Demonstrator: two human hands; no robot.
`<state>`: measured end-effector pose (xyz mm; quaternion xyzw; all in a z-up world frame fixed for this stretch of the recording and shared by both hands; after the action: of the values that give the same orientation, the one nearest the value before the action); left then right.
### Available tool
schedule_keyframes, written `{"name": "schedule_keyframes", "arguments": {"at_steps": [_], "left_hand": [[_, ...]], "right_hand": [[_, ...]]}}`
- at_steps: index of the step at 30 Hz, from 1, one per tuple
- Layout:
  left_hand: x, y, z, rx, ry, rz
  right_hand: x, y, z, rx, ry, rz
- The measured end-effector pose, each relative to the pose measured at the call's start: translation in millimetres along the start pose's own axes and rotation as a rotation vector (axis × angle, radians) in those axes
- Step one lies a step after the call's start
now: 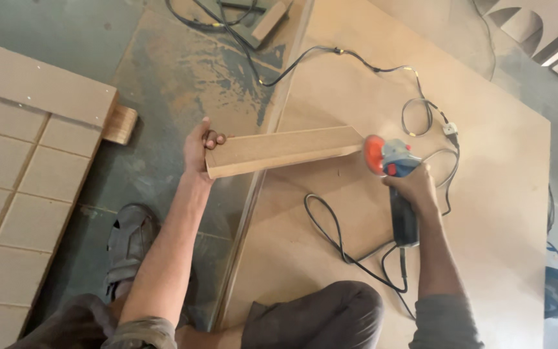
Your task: The person sands the edges and surfaces of a piece of wood using a power sander while sitting on the floor.
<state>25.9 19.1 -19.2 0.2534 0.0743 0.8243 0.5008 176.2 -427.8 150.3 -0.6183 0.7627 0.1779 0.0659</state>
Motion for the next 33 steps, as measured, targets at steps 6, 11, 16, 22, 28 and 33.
{"name": "schedule_keyframes", "arguments": {"at_steps": [6,11,16,22,28,33], "left_hand": [[8,16,10,-0.137,-0.113,0.081],[8,26,7,-0.4,-0.097,0.143],[15,38,-14,-0.252,-0.312,0.041],[11,45,-36,-0.127,-0.526,-0.18],[12,53,-54,-0.209,-0.389,-0.148],[2,66,-54,-0.246,-0.357,-0.177]], "right_hand": [[20,18,-22,-0.049,-0.325,-0.023],[35,66,-53,0.007,-0.474,0.046],[33,111,-76,0.07,-0.478,0.05],[44,125,-82,0.143,-0.419,0.08],[37,132,-76,0.13,-0.413,0.108],[26,137,-72,0.105,-0.398,0.117]]}}
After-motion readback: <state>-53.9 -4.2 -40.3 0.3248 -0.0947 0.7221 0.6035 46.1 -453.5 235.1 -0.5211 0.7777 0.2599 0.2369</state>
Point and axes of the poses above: each hand's wrist, its own y-axis away from the middle knuckle, its own z-axis out of the palm, x = y × z, the point moved 3 cm from there along -y, towards the middle knuckle, and after that the axes turned 11 degrees about z, right-handed, at the moved point
